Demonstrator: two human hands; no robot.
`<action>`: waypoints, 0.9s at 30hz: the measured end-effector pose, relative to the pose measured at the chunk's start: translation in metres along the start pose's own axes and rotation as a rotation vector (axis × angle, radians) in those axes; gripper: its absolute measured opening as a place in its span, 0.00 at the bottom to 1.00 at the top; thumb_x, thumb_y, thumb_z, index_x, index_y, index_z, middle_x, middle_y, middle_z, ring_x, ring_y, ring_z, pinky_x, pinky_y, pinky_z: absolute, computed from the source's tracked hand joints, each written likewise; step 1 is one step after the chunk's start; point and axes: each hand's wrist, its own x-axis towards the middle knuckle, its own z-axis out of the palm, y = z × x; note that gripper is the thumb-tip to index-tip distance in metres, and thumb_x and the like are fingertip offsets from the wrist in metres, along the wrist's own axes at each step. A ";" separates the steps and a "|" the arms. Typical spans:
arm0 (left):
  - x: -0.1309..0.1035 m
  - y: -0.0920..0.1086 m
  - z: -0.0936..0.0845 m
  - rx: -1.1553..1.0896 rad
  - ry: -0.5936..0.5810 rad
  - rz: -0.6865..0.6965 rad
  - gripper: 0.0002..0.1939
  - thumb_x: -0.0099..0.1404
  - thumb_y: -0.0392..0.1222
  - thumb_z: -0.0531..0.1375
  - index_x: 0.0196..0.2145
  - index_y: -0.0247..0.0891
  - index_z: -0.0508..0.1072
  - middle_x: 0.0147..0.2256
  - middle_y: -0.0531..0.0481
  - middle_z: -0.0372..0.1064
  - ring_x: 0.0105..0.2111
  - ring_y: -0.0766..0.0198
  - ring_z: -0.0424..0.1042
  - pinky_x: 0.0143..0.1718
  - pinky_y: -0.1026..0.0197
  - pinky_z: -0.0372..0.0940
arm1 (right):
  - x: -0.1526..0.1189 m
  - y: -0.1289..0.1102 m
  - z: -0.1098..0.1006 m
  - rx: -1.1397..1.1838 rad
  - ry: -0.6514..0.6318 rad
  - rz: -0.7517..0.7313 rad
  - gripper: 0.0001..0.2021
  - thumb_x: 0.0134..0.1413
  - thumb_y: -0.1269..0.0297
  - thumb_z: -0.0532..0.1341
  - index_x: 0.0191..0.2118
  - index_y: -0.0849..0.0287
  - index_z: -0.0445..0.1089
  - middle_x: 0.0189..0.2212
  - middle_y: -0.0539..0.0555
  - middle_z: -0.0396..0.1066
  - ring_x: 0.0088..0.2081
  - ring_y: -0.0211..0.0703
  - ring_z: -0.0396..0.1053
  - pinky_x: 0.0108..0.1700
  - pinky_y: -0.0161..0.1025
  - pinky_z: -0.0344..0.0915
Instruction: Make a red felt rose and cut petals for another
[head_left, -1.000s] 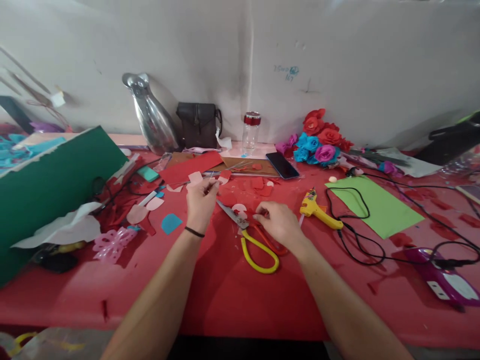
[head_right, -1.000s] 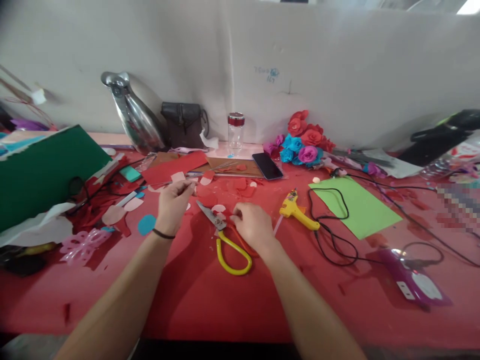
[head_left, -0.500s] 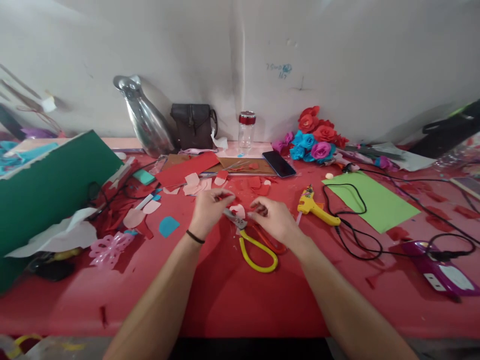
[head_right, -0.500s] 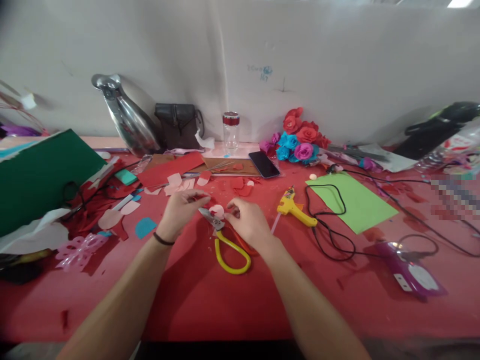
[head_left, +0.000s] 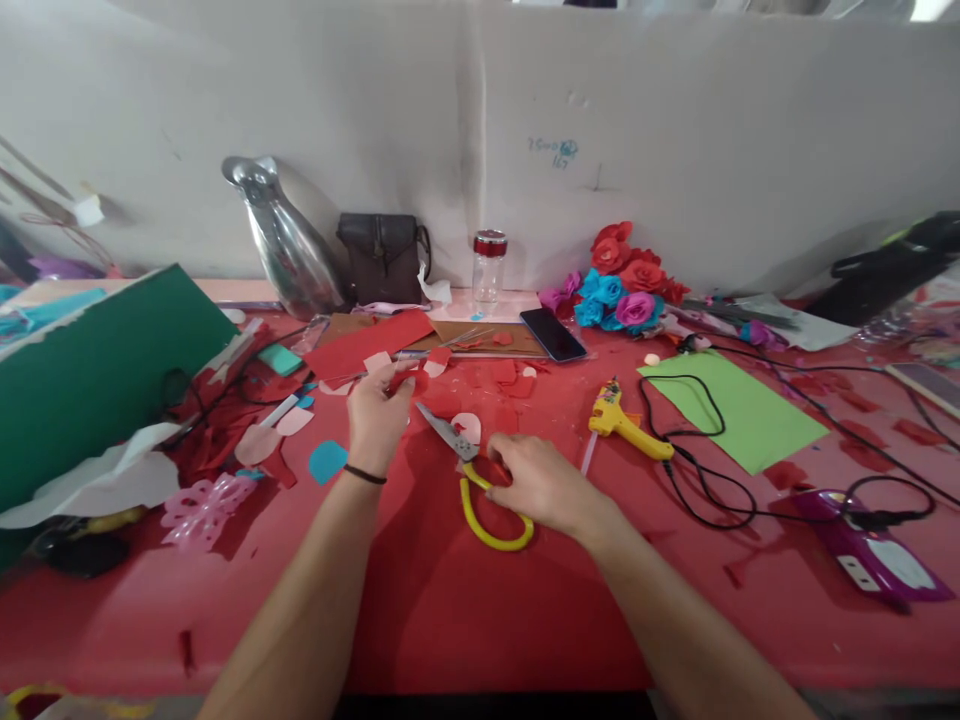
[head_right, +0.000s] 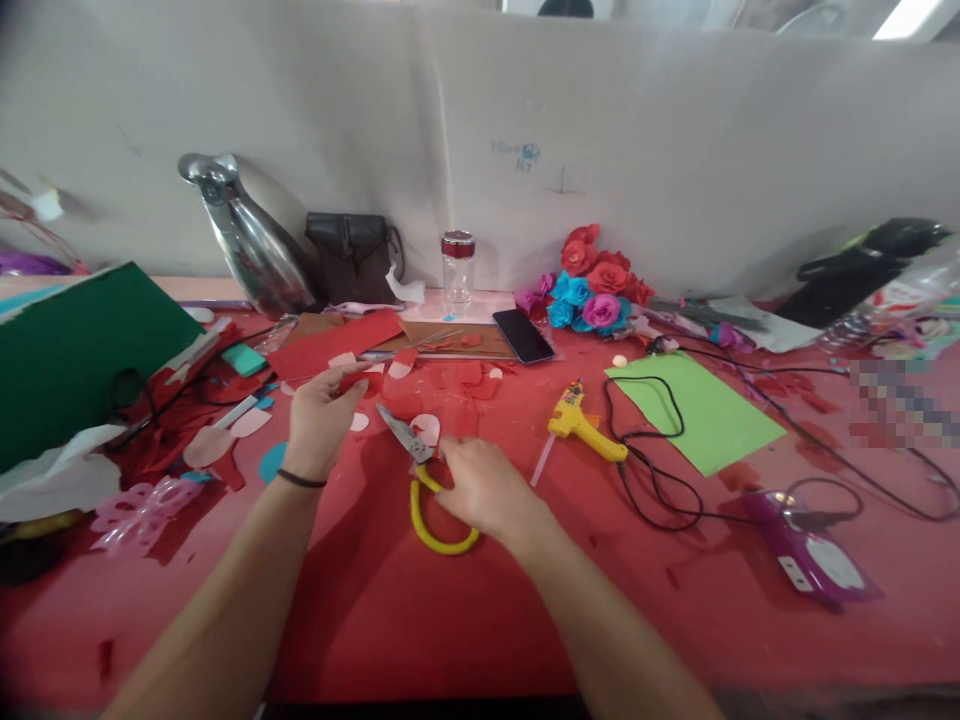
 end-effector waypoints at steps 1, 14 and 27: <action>-0.001 0.002 0.001 0.022 0.074 0.019 0.14 0.61 0.37 0.55 0.44 0.39 0.74 0.38 0.54 0.75 0.40 0.58 0.71 0.38 0.59 0.64 | 0.002 0.000 0.001 0.024 0.009 -0.008 0.08 0.47 0.66 0.65 0.35 0.57 0.68 0.30 0.54 0.73 0.30 0.43 0.69 0.27 0.36 0.50; -0.021 0.011 0.031 0.314 -0.084 0.155 0.14 0.61 0.39 0.54 0.41 0.41 0.77 0.38 0.46 0.78 0.35 0.58 0.75 0.39 0.60 0.66 | 0.076 0.039 -0.021 -0.151 0.296 0.173 0.10 0.54 0.71 0.57 0.39 0.65 0.75 0.43 0.66 0.74 0.49 0.52 0.66 0.52 0.44 0.56; -0.025 0.019 0.040 -0.437 -0.274 -0.289 0.16 0.53 0.40 0.63 0.40 0.33 0.75 0.26 0.50 0.74 0.20 0.69 0.67 0.22 0.66 0.61 | 0.074 0.046 -0.012 0.709 0.448 0.231 0.13 0.50 0.61 0.52 0.36 0.60 0.70 0.32 0.54 0.75 0.32 0.40 0.71 0.34 0.35 0.65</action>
